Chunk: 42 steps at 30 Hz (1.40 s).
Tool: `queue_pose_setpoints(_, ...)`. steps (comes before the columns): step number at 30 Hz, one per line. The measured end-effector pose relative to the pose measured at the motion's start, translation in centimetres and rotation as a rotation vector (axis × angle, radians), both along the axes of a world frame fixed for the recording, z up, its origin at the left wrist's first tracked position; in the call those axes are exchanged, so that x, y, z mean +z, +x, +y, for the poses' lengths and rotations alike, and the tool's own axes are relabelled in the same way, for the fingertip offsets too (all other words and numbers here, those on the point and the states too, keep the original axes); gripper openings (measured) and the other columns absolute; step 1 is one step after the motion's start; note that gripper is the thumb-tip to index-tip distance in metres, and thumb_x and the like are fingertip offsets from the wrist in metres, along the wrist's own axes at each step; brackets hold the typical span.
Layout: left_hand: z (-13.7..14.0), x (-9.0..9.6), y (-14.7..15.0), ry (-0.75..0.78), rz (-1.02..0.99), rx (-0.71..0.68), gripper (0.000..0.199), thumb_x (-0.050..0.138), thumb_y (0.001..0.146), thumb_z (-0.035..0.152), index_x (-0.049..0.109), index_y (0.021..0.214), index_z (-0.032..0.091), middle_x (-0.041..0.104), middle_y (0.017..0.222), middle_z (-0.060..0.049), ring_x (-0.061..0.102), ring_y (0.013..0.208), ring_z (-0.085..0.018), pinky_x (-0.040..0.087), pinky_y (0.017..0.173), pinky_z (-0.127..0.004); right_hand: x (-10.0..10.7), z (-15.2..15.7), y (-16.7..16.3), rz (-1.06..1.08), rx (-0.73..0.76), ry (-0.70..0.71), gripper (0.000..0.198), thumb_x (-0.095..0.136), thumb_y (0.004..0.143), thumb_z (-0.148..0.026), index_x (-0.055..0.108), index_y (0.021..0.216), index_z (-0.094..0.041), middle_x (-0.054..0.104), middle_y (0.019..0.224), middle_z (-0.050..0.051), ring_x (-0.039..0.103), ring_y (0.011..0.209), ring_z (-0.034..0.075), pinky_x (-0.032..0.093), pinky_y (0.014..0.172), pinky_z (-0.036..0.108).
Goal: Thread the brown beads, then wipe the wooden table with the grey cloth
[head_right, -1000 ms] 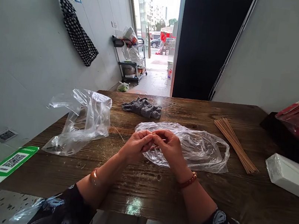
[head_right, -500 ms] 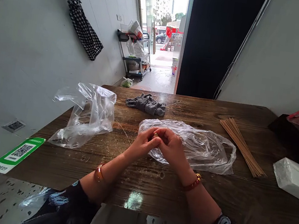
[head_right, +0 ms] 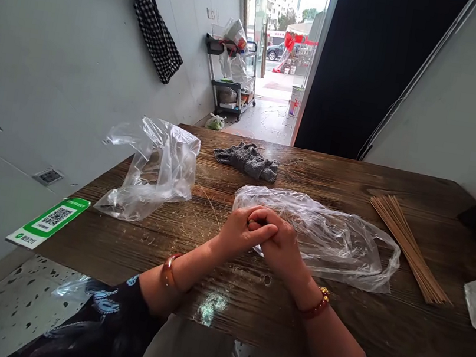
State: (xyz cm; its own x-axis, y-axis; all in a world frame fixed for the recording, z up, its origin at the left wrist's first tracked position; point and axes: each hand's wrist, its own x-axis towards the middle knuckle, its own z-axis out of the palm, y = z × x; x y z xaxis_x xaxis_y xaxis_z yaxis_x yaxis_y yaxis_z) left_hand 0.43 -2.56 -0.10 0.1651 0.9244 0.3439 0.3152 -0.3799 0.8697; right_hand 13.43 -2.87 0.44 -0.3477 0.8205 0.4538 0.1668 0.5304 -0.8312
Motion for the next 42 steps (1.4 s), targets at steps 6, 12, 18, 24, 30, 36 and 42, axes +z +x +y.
queue_pose_setpoints(6,-0.7,0.3,0.4,0.032,-0.019,0.060,0.023,0.058,0.082,0.036,0.055,0.065,0.020,0.058,0.064,-0.002,0.054,0.066,-0.017,0.042,0.062,-0.028,0.3,-0.6,-0.2,0.002,-0.072,-0.060,0.009,0.056,0.082,-0.024,0.065,0.086,-0.024,0.070,0.083,0.001,0.063,0.079,0.018,0.051,0.071,0.029)
queue_pose_setpoints(12,-0.9,0.3,0.4,0.061,-0.024,0.063,0.023,0.054,0.083,0.033,0.053,0.064,0.021,0.058,0.066,-0.002,0.053,0.066,-0.017,0.042,0.063,-0.029,0.4,-1.0,-0.3,0.015,-0.077,-0.039,0.010,0.055,0.081,-0.021,0.065,0.083,-0.024,0.070,0.081,0.000,0.064,0.076,0.017,0.051,0.070,0.029)
queue_pose_setpoints(18,-0.2,0.8,0.0,-0.019,-0.004,0.030,0.028,0.060,0.082,0.046,0.055,0.073,0.020,0.058,0.069,-0.001,0.053,0.067,-0.017,0.041,0.063,-0.029,-0.2,-0.4,-0.3,0.074,-0.151,-0.125,0.011,0.061,0.084,-0.030,0.064,0.093,-0.025,0.069,0.089,0.001,0.064,0.083,0.018,0.051,0.075,0.029)
queue_pose_setpoints(24,1.3,-0.3,-0.4,-0.178,-0.326,-0.091,0.050,0.048,0.084,0.067,0.047,0.066,0.021,0.046,0.056,0.003,0.043,0.053,-0.012,0.035,0.052,-0.026,-0.4,0.7,0.1,0.298,-0.142,-0.327,0.025,0.066,0.083,-0.045,0.054,0.092,-0.024,0.062,0.069,-0.004,0.058,0.058,0.013,0.050,0.057,0.027)
queue_pose_setpoints(30,1.7,-0.9,-0.3,-0.234,-0.402,-0.195,0.054,0.053,0.081,0.069,0.047,0.060,0.020,0.044,0.056,0.003,0.039,0.052,-0.010,0.033,0.051,-0.025,-0.9,0.9,0.0,0.262,-0.131,-0.321,0.029,0.066,0.082,-0.050,0.056,0.088,-0.023,0.061,0.069,-0.002,0.057,0.058,0.013,0.049,0.054,0.027)
queue_pose_setpoints(36,1.3,-0.5,-0.5,-0.132,-0.281,-0.053,0.051,0.048,0.086,0.063,0.047,0.057,0.021,0.046,0.054,0.002,0.042,0.053,-0.013,0.033,0.052,-0.027,-1.1,0.9,0.0,-0.009,-0.201,-0.092,0.029,0.048,0.094,-0.050,0.056,0.081,-0.024,0.060,0.066,0.000,0.056,0.062,0.017,0.046,0.061,0.031)
queue_pose_setpoints(42,0.8,-0.5,-0.7,0.097,-0.026,0.097,0.045,0.040,0.095,0.049,0.045,0.059,0.022,0.051,0.059,-0.001,0.044,0.057,-0.016,0.031,0.059,-0.030,-1.2,0.2,-0.4,-0.109,-0.206,-0.016,0.039,0.035,0.099,-0.048,0.049,0.071,-0.025,0.056,0.065,0.001,0.050,0.061,0.017,0.040,0.062,0.032)
